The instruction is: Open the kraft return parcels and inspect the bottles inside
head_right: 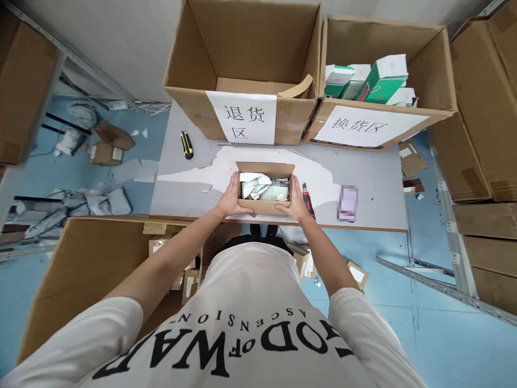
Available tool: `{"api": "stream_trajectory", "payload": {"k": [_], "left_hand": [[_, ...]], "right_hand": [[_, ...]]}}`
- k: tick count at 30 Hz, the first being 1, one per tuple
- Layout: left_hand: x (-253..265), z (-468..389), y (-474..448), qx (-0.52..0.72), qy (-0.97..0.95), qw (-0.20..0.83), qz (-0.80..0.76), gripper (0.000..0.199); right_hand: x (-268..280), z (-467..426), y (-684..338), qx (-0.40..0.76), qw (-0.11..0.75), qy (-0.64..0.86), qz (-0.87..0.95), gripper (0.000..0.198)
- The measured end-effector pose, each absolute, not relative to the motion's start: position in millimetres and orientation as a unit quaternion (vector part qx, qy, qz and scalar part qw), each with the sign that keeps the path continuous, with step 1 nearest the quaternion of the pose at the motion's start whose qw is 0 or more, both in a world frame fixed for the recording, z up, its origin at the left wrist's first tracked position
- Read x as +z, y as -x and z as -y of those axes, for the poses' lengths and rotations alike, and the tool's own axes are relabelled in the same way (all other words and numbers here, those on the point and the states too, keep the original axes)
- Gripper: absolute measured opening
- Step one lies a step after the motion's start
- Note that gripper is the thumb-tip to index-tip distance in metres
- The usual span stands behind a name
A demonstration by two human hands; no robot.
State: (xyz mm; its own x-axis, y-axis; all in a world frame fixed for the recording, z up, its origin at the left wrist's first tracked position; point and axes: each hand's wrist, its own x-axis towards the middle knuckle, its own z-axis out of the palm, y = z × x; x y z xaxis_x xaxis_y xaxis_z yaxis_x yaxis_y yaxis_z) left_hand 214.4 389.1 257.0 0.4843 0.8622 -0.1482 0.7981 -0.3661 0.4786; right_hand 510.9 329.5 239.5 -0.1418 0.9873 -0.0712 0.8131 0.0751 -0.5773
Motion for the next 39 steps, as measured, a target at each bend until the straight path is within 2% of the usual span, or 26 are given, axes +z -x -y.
{"api": "stream_trajectory", "payload": {"k": [3, 7, 9, 12, 14, 16, 19, 22, 24, 25, 28, 30, 32, 35, 39], "left_hand": [[253.0, -387.0, -213.9, 0.086, -0.814, 0.263, -0.511, 0.157], [263.1, -381.9, -213.9, 0.055, -0.799, 0.254, -0.543, 0.155], [269.5, -380.0, -214.3, 0.038, -0.798, 0.243, -0.550, 0.154], [276.7, -377.7, -215.5, 0.018, -0.800, 0.220, -0.558, 0.148], [280.0, -375.3, -216.4, 0.006, -0.800, 0.207, -0.563, 0.141], [282.7, -372.1, -217.1, -0.002, -0.799, 0.199, -0.567, 0.135], [286.7, -367.4, -218.2, -0.010, -0.796, 0.195, -0.572, 0.131], [289.0, -366.3, -219.2, -0.017, -0.792, 0.192, -0.580, 0.130], [288.2, -368.1, -219.5, -0.017, -0.790, 0.191, -0.583, 0.130], [287.2, -369.5, -219.6, -0.015, -0.789, 0.192, -0.583, 0.130], [282.6, -373.2, -219.3, -0.009, -0.789, 0.195, -0.582, 0.133], [279.6, -374.3, -219.0, -0.005, -0.791, 0.196, -0.580, 0.132], [277.6, -374.3, -218.9, -0.002, -0.792, 0.195, -0.578, 0.131], [276.8, -373.1, -219.6, -0.006, -0.792, 0.194, -0.579, 0.130], [280.5, -372.1, -221.2, -0.022, -0.791, 0.187, -0.582, 0.129]], "right_hand": [[246.7, -329.5, -512.5, 0.236, 0.136, 0.632, 0.726, 0.115], [285.1, -341.6, -500.6, 0.125, 0.074, 0.654, 0.742, 0.085], [303.2, -357.5, -482.4, 0.107, 0.065, 0.594, 0.794, 0.074], [314.1, -387.7, -446.0, 0.131, -0.001, 0.462, 0.877, 0.073], [311.3, -405.1, -424.0, 0.146, -0.065, 0.443, 0.882, 0.069], [305.8, -417.1, -409.6, 0.171, -0.107, 0.464, 0.862, 0.055], [305.1, -426.7, -406.2, 0.196, -0.119, 0.486, 0.843, 0.038], [320.5, -431.7, -425.3, 0.198, -0.119, 0.487, 0.842, 0.037], [337.2, -433.5, -450.9, 0.216, -0.076, 0.508, 0.830, 0.037], [345.8, -433.9, -467.5, 0.232, -0.029, 0.524, 0.819, 0.035], [364.8, -433.5, -528.3, 0.266, 0.202, 0.596, 0.731, 0.030], [365.4, -432.5, -569.2, 0.256, 0.362, 0.666, 0.599, 0.034], [353.5, -431.0, -600.1, 0.255, 0.471, 0.720, 0.441, 0.039], [317.6, -426.3, -615.6, 0.300, 0.504, 0.759, 0.282, 0.041], [267.2, -412.7, -596.1, 0.365, 0.420, 0.799, 0.230, 0.032]]}}
